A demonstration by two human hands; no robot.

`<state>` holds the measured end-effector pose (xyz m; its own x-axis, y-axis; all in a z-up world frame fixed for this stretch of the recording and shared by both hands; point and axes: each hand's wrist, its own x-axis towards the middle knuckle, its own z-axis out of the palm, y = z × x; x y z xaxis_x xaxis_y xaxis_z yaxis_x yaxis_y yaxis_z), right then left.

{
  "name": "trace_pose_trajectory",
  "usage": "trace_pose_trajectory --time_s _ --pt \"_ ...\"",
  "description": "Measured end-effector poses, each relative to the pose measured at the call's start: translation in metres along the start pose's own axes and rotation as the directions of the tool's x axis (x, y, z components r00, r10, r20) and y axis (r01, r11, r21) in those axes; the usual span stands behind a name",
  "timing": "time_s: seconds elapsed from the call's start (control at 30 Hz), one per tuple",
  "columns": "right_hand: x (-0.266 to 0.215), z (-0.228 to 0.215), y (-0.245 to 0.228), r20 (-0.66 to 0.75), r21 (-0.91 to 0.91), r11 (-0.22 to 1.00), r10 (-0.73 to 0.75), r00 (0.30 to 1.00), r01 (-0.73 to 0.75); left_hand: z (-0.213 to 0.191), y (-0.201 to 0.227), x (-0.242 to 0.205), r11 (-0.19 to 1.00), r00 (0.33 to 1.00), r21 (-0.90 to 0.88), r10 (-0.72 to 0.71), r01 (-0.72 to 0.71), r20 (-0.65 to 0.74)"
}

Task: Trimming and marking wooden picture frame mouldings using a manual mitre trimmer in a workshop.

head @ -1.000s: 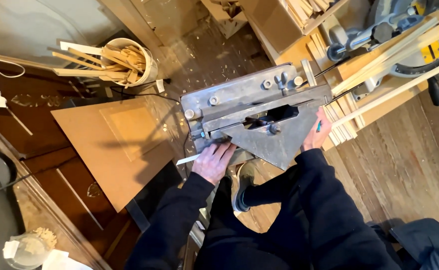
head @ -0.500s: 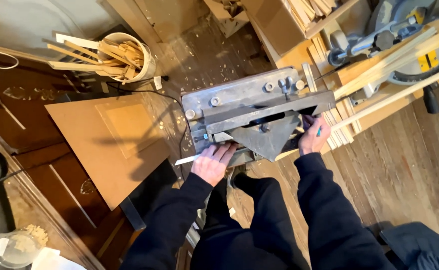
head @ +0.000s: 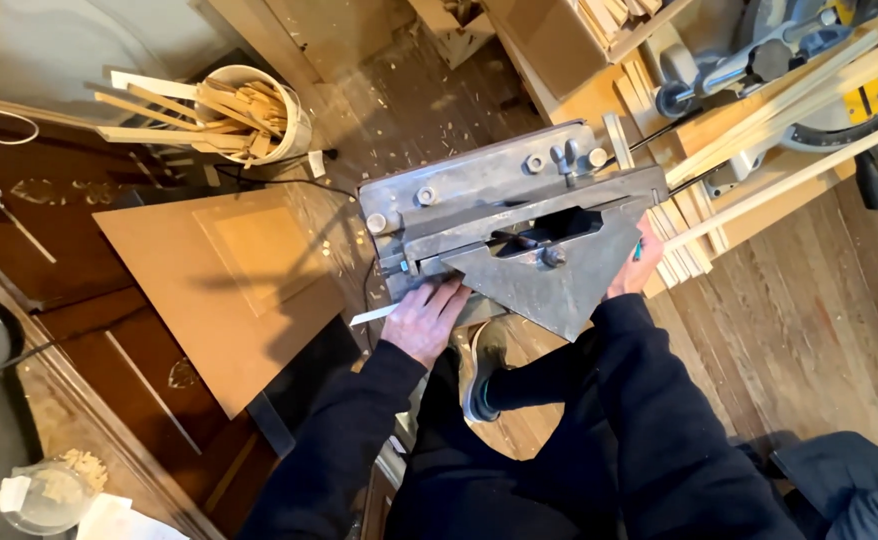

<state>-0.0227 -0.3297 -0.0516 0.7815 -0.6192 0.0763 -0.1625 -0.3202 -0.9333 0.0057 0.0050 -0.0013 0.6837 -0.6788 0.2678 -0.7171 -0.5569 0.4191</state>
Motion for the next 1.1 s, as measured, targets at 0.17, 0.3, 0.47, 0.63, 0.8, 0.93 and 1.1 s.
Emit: trace_pose_trajectory --time_s 0.17,0.3,0.47,0.63,0.8,0.93,1.1 --pt "0.0 0.001 -0.013 0.001 -0.037 0.999 0.028 1.0 -0.028 0.004 -0.002 -0.001 1.0 1.0 -0.003 -0.003 0.003 0.031" --pt "-0.006 -0.03 0.163 -0.137 -0.385 0.899 -0.281 0.95 0.21 -0.002 -0.001 0.002 1.0 0.998 -0.012 -0.003 0.004 0.055" --pt "0.0 0.001 0.027 -0.103 -0.124 0.981 0.135 0.985 -0.147 -0.006 0.002 0.007 1.0 1.0 -0.01 -0.021 0.021 0.019" --pt "0.001 -0.002 0.049 -0.084 0.013 0.994 0.11 0.99 -0.109 -0.005 0.001 0.007 0.999 0.999 0.017 -0.04 0.039 0.03" --pt "-0.003 -0.005 0.046 -0.12 -0.053 0.982 0.175 0.977 -0.183 -0.006 0.005 -0.002 1.0 0.999 0.01 -0.025 0.024 0.024" --pt "0.0 -0.009 0.061 -0.153 -0.311 0.943 0.07 0.986 -0.115 -0.004 -0.001 0.008 1.0 1.0 0.009 0.003 -0.002 -0.016" --pt "-0.001 -0.008 0.024 -0.006 0.015 0.999 0.034 0.999 -0.033 -0.005 0.001 0.004 1.0 1.0 0.019 0.005 -0.004 -0.011"
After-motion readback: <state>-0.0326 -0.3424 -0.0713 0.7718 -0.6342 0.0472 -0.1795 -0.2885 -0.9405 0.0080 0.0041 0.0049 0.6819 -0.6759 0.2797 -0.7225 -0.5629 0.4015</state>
